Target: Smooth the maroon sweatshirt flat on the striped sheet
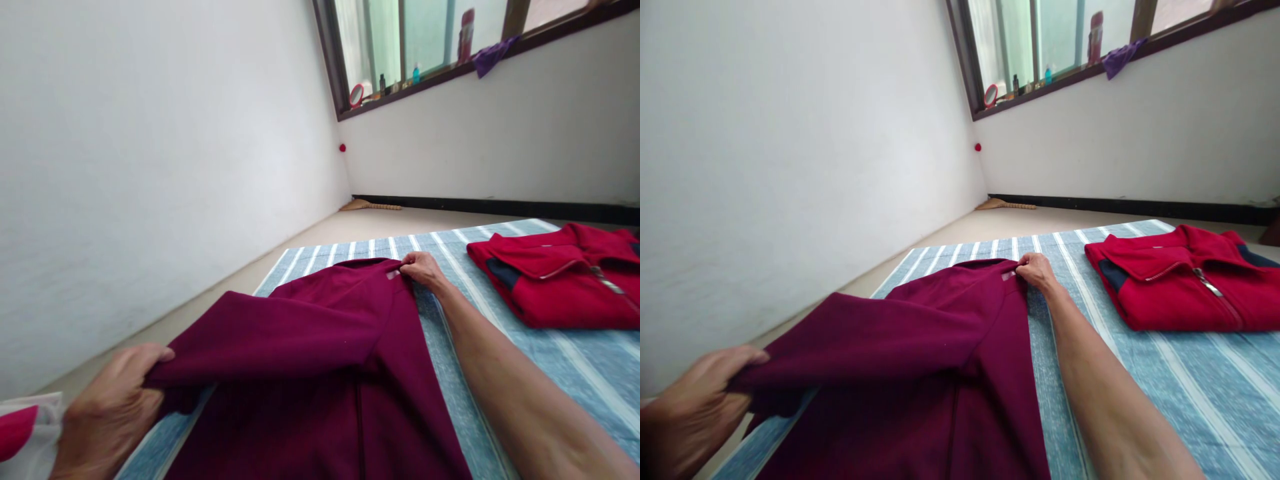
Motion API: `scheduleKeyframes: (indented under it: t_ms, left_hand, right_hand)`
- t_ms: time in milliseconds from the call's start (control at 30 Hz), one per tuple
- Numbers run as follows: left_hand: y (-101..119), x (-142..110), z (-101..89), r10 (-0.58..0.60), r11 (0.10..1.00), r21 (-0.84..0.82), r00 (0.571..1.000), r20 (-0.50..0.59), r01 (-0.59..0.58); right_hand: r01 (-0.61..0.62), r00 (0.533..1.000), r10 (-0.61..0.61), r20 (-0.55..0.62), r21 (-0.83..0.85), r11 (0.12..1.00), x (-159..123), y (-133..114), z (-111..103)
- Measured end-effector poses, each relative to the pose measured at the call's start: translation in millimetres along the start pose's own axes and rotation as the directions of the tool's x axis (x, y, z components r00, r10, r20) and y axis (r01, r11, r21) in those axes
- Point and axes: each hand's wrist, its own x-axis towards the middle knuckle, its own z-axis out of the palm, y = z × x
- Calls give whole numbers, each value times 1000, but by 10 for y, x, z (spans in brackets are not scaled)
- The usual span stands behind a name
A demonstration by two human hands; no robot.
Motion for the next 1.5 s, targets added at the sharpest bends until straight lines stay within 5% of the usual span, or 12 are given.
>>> scheduleKeyframes:
  t_ms: [133, 300, 467, 633, 733, 900, 1000, 1500]
  left_hand:
    - [125, 22, 72, -23, 986, -159, 978, 208, 57]
    - [127, 75, 41, -94, 973, -155, 910, 404, 169]
    - [123, 73, -98, 41, 973, -224, 900, 435, 64]
    - [975, 394, -179, 221, 941, -338, 797, 562, -23]
    - [1618, 672, 115, 341, 882, -467, 771, 538, -64]
    - [2248, 930, 975, 235, 929, -368, 825, 513, -36]
    - [2414, 974, 1252, 171, 945, -326, 826, 538, 16]
    - [2360, 892, 1329, 147, 933, -359, 895, 420, 15]
  right_hand:
    - [-22, 1000, 22, 0, 78, 997, -4, -6, 30]
    - [-37, 999, 40, -21, 127, 991, 14, -5, 44]
    - [-52, 998, 56, -23, 145, 988, 31, 16, 49]
    - [-78, 997, 81, -4, 218, 973, 22, 10, 42]
    - [-88, 996, 87, 15, 278, 957, 4, -20, 30]
    - [-95, 995, 86, 41, 346, 934, -15, -62, -8]
    - [-106, 994, 88, 65, 366, 925, -24, -79, -51]
    - [-186, 949, 81, 305, 335, 924, -25, -130, -217]
